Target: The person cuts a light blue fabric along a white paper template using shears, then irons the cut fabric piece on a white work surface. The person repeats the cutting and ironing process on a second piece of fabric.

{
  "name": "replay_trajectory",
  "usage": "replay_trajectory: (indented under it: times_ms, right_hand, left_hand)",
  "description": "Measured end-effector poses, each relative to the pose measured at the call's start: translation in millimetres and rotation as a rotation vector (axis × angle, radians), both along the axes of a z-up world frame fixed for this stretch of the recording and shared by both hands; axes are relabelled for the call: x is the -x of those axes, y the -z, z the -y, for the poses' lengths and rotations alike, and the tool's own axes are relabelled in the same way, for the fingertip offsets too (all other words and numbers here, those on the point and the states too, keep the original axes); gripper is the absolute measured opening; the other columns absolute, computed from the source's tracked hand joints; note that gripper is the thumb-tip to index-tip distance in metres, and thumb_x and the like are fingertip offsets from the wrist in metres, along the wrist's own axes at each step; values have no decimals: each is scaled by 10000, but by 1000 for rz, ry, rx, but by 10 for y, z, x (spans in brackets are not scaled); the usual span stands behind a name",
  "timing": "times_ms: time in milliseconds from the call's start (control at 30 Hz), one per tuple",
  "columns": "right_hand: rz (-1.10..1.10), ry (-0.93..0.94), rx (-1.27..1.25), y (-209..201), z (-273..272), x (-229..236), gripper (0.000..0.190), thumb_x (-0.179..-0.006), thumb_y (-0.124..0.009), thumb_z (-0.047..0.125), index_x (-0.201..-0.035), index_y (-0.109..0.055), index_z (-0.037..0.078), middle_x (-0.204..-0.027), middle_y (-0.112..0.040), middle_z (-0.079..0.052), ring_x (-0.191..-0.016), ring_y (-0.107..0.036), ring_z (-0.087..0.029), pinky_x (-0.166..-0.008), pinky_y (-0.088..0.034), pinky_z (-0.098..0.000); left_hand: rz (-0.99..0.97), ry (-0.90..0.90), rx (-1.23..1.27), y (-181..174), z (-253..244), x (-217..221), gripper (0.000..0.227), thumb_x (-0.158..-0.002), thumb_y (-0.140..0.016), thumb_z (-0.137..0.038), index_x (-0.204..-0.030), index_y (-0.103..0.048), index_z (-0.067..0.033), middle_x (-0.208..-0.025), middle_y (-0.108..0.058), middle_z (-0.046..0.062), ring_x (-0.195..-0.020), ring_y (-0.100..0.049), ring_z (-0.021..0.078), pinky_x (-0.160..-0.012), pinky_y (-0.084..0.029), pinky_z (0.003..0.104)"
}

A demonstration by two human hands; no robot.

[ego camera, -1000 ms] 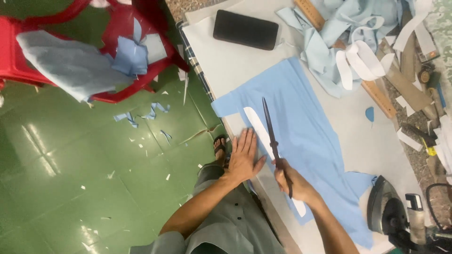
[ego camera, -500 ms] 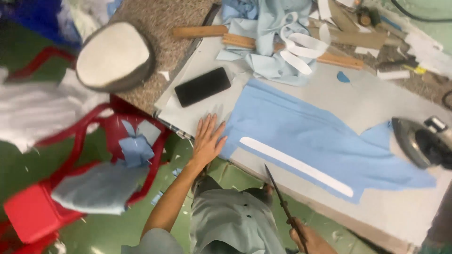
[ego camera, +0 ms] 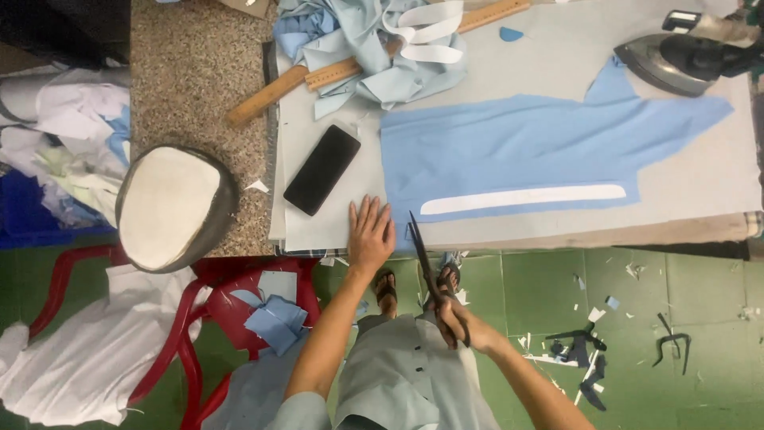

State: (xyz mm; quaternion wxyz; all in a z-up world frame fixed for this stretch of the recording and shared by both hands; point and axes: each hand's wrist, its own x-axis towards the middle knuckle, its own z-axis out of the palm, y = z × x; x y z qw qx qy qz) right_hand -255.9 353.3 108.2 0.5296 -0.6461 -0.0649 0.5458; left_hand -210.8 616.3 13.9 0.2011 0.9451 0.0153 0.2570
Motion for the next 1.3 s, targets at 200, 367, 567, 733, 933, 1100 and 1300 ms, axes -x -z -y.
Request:
replay_trajectory:
  times_ms: [200, 367, 567, 733, 933, 1100, 1300]
  right_hand:
    - [231, 187, -124, 402, -343, 384, 614, -1050, -254, 526, -951, -605, 33, -502, -664, -96, -448, -708, -224, -428, -571, -312]
    - [276, 217, -79, 805, -338, 499, 585, -1055, -324, 532, -929, -606, 34, -514, -638, -107, -460, -678, -232, -459, -553, -319]
    - [322, 214, -3, 786, -387, 401, 561, -1067, -347, 502, -928, -612, 27, -514, -641, -121, -462, -674, -235, -460, -540, -333]
    - [301, 214, 56, 479, -470, 293, 608, -1044, -363, 582, -931, -628, 46, -519, -660, -138, -468, -695, -266, -468, -546, -364]
    - [296, 262, 79, 458, -441, 271, 563, -1019, -452, 588, -903, -632, 68, -488, -624, -80, -448, -677, -232, -460, -525, -320]
    - [224, 208, 43, 277, -320, 201, 581, -1012, -422, 629, -875, -617, 99, -490, -622, -55, -428, -660, -201, -410, -509, -292]
    - [104, 232, 1, 420, 744, 543, 440, -1045, -339, 480, -957, -541, 100, -581, -575, -76, -465, -619, -205, -454, -546, -319]
  left_hand:
    - [172, -21, 9, 204, 22, -32, 270, -885, -694, -146, -1138, -769, -88, -1268, -691, 222, -1287, -595, 399, -1159, -328, 634]
    - [170, -14, -13, 235, 12, -25, 299, -842, -705, -123, -1134, -762, -85, -1262, -694, 210, -1279, -597, 400, -1151, -332, 638]
    - [138, -6, -9, 221, 16, -5, 321, -838, -705, -133, -1150, -748, -70, -1265, -691, 206, -1290, -587, 393, -1157, -315, 637]
    - [133, -3, -14, 215, 5, 0, 346, -831, -703, -136, -1164, -736, -49, -1275, -687, 208, -1296, -584, 386, -1165, -303, 631]
    - [89, -1, -22, 170, 6, 20, 358, -834, -704, -137, -1175, -726, -32, -1275, -688, 208, -1289, -591, 379, -1168, -304, 631]
    - [90, 8, 10, 149, 11, 13, 402, -804, -648, -50, -1198, -719, -10, -1285, -686, 214, -1293, -592, 380, -1180, -298, 618]
    - [92, 35, 5, 333, -44, 18, 490, -767, -612, 40, -1246, -708, 2, -1342, -666, 208, -1322, -577, 357, -1202, -287, 564]
